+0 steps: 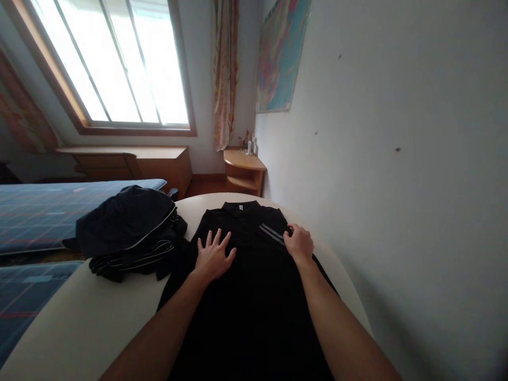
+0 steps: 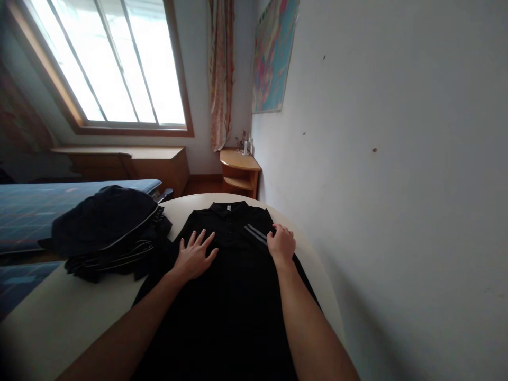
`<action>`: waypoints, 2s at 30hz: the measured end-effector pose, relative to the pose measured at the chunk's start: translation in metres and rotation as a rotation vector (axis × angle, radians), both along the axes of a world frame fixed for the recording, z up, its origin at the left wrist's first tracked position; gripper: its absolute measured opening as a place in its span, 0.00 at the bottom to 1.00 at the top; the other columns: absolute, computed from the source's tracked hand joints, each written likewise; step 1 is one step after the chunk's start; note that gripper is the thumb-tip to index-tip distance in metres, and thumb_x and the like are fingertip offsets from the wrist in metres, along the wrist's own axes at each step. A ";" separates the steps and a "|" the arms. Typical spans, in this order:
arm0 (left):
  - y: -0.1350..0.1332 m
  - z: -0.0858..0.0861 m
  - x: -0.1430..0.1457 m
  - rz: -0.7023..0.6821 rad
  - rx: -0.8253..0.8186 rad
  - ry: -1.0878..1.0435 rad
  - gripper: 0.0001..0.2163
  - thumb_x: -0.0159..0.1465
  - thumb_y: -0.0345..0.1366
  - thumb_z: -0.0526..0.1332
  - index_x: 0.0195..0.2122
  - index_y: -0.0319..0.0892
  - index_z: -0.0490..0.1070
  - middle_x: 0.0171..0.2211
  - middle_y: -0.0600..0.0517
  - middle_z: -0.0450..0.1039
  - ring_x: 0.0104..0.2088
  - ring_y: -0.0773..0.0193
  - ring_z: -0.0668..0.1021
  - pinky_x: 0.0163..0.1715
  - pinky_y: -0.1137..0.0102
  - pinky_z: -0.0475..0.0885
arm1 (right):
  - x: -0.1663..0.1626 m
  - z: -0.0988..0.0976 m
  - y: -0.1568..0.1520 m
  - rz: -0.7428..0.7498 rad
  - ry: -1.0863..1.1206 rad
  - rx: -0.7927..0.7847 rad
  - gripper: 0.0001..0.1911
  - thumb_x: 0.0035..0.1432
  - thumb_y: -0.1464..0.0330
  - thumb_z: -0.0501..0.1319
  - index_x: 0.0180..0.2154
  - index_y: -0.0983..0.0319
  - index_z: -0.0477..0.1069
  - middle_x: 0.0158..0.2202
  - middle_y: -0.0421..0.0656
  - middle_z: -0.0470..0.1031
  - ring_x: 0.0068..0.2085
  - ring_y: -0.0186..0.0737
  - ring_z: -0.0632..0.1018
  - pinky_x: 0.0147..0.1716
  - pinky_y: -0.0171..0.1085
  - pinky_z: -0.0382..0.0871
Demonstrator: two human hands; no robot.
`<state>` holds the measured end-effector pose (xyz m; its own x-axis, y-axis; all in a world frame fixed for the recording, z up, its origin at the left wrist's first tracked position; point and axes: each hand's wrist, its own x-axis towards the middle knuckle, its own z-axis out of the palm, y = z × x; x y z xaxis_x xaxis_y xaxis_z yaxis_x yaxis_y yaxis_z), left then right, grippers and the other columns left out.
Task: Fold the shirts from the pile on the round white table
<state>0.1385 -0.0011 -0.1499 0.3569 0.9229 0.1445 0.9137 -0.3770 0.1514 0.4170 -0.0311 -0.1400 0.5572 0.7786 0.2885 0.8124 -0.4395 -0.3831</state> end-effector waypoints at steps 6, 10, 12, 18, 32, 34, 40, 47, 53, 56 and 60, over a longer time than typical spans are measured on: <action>-0.006 0.003 0.001 -0.026 0.023 -0.009 0.29 0.68 0.51 0.52 0.69 0.50 0.54 0.71 0.45 0.50 0.69 0.39 0.51 0.63 0.39 0.48 | 0.006 -0.003 0.001 0.003 0.050 -0.052 0.18 0.64 0.68 0.52 0.48 0.53 0.78 0.47 0.44 0.79 0.48 0.46 0.77 0.43 0.39 0.70; -0.010 0.002 0.003 -0.148 0.065 -0.040 0.28 0.69 0.48 0.52 0.69 0.51 0.55 0.70 0.49 0.52 0.70 0.48 0.54 0.66 0.48 0.48 | 0.004 -0.004 0.002 0.018 0.019 -0.044 0.21 0.65 0.69 0.50 0.50 0.55 0.78 0.50 0.46 0.77 0.49 0.45 0.77 0.46 0.38 0.70; -0.011 0.001 0.003 -0.187 0.042 -0.046 0.27 0.69 0.48 0.52 0.68 0.52 0.56 0.70 0.50 0.53 0.70 0.51 0.54 0.67 0.50 0.49 | 0.004 -0.002 0.002 0.020 0.008 -0.067 0.21 0.65 0.70 0.50 0.52 0.55 0.77 0.51 0.47 0.76 0.49 0.45 0.78 0.48 0.39 0.69; -0.009 0.001 0.002 -0.200 0.011 -0.046 0.26 0.68 0.48 0.53 0.68 0.54 0.56 0.70 0.52 0.53 0.70 0.52 0.54 0.67 0.51 0.50 | 0.010 0.008 0.000 0.044 -0.006 -0.212 0.24 0.63 0.66 0.55 0.60 0.54 0.69 0.56 0.51 0.72 0.51 0.49 0.77 0.48 0.43 0.70; -0.008 -0.001 0.001 -0.217 0.002 -0.031 0.27 0.69 0.49 0.52 0.68 0.54 0.55 0.70 0.49 0.51 0.70 0.51 0.52 0.66 0.49 0.48 | -0.003 0.039 -0.019 0.036 -0.033 -0.249 0.21 0.61 0.67 0.58 0.56 0.55 0.71 0.49 0.49 0.78 0.50 0.49 0.78 0.46 0.41 0.69; -0.008 -0.001 0.001 -0.220 0.008 -0.027 0.27 0.69 0.49 0.52 0.68 0.54 0.56 0.70 0.49 0.51 0.70 0.50 0.52 0.66 0.48 0.49 | -0.021 0.047 -0.020 0.071 -0.079 -0.226 0.21 0.61 0.71 0.56 0.56 0.56 0.70 0.50 0.50 0.77 0.49 0.50 0.78 0.46 0.42 0.69; -0.007 -0.003 0.001 -0.220 0.019 -0.012 0.26 0.69 0.48 0.52 0.68 0.54 0.56 0.70 0.49 0.51 0.70 0.50 0.53 0.66 0.47 0.49 | -0.072 0.050 -0.015 0.290 -0.118 -0.264 0.20 0.62 0.75 0.53 0.54 0.61 0.70 0.48 0.50 0.77 0.50 0.46 0.78 0.48 0.38 0.68; -0.003 -0.011 -0.001 -0.226 0.041 -0.025 0.26 0.68 0.49 0.53 0.68 0.56 0.56 0.70 0.51 0.51 0.70 0.50 0.53 0.66 0.48 0.49 | -0.087 0.048 -0.026 0.389 -0.127 -0.369 0.24 0.59 0.72 0.60 0.58 0.63 0.66 0.54 0.53 0.72 0.52 0.47 0.77 0.49 0.39 0.68; -0.004 -0.009 -0.001 -0.231 0.033 -0.021 0.26 0.69 0.50 0.52 0.67 0.56 0.57 0.70 0.50 0.51 0.70 0.50 0.52 0.66 0.47 0.49 | -0.081 0.063 -0.047 0.409 -0.170 -0.523 0.26 0.55 0.75 0.62 0.57 0.63 0.66 0.50 0.55 0.75 0.50 0.53 0.78 0.44 0.42 0.69; -0.002 -0.009 0.000 -0.234 0.027 -0.020 0.25 0.70 0.50 0.51 0.67 0.56 0.57 0.70 0.49 0.51 0.70 0.49 0.53 0.65 0.46 0.49 | -0.075 0.065 -0.048 0.401 -0.171 -0.532 0.19 0.57 0.76 0.60 0.51 0.64 0.70 0.47 0.55 0.77 0.48 0.53 0.79 0.42 0.42 0.68; 0.006 -0.010 0.000 -0.239 0.033 -0.028 0.24 0.70 0.50 0.49 0.66 0.57 0.58 0.70 0.51 0.52 0.70 0.50 0.53 0.65 0.46 0.50 | -0.068 0.062 -0.039 0.397 -0.141 -0.475 0.12 0.64 0.71 0.57 0.48 0.60 0.73 0.48 0.52 0.78 0.48 0.49 0.79 0.42 0.40 0.68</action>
<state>0.1389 0.0052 -0.1595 0.5596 0.8075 0.1863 0.7938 -0.5869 0.1595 0.3491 -0.0705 -0.0784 0.1818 0.9792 -0.0898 0.9769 -0.1903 -0.0974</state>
